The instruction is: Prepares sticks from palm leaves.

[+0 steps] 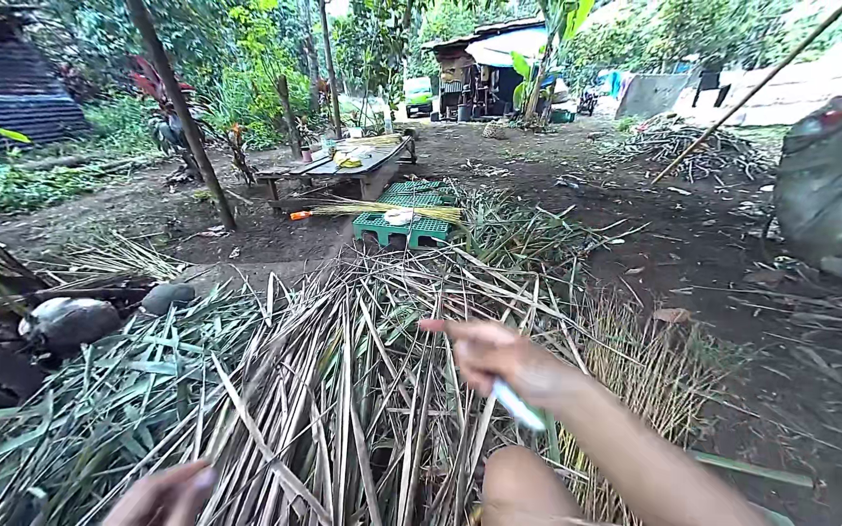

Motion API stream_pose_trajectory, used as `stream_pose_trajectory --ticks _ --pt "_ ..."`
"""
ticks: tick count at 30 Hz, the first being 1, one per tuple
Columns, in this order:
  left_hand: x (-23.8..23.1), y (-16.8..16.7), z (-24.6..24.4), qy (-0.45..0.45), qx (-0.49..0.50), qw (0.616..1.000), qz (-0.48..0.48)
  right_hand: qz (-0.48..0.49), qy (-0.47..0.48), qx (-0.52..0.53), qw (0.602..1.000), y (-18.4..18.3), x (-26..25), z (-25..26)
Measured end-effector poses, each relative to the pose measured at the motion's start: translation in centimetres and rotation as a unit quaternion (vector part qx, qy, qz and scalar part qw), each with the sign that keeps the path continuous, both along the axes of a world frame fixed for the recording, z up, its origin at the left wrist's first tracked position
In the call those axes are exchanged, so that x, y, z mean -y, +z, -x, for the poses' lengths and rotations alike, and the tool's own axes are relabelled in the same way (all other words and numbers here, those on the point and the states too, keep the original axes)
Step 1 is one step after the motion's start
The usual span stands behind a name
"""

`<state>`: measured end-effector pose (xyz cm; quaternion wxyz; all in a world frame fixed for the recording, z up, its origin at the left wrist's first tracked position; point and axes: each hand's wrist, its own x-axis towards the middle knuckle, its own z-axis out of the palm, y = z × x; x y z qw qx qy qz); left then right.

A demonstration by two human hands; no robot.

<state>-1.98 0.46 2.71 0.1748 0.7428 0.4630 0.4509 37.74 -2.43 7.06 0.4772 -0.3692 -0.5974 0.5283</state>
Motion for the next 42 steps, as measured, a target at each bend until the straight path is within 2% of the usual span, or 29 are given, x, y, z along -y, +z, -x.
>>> stream_pose_trajectory --ticks 2,4,6,9,14,17,20,22,31,34,42 --pt "0.2 1.3 -5.0 -0.065 0.039 0.997 0.026 -0.009 0.084 -0.013 0.996 -1.1 0.4 3.4" --pt "0.4 2.2 -8.8 -0.109 0.062 0.991 0.053 -0.037 0.123 -0.051 0.99 -2.1 0.7 5.8" --pt "0.4 2.5 -11.3 -0.154 0.081 0.983 0.062 -0.058 0.116 -0.087 0.988 -2.7 0.8 7.1" --pt "0.7 2.8 -13.2 -0.198 0.097 0.973 0.066 -0.094 0.051 -0.134 0.985 -3.5 0.8 7.7" --pt "0.7 2.5 -13.3 -0.205 0.093 0.971 0.079 -0.144 -0.04 -0.195 0.969 -3.5 0.7 6.1" --pt "1.2 2.5 -13.5 -0.209 0.094 0.97 0.083 -0.141 0.008 -0.164 0.976 -3.5 1.2 5.7" --pt "2.1 3.4 -13.9 -0.254 0.119 0.95 0.135 -0.145 0.084 -0.074 0.983 -3.8 2.0 6.1" --pt "2.6 3.9 -14.2 -0.28 0.133 0.936 0.164 -0.166 0.087 -0.063 0.98 -3.9 2.4 6.3" --pt "3.3 4.1 -14.5 -0.303 0.132 0.938 0.105 -0.281 -0.037 -0.048 0.958 -3.5 2.6 6.5" --pt "3.7 4.4 -13.7 -0.305 0.115 0.938 0.12 -0.269 -0.094 -0.091 0.954 -2.7 1.9 4.7" --pt "3.6 4.8 -12.4 -0.299 0.107 0.933 0.171 -0.236 -0.128 -0.135 0.954 -2.0 1.0 2.2"
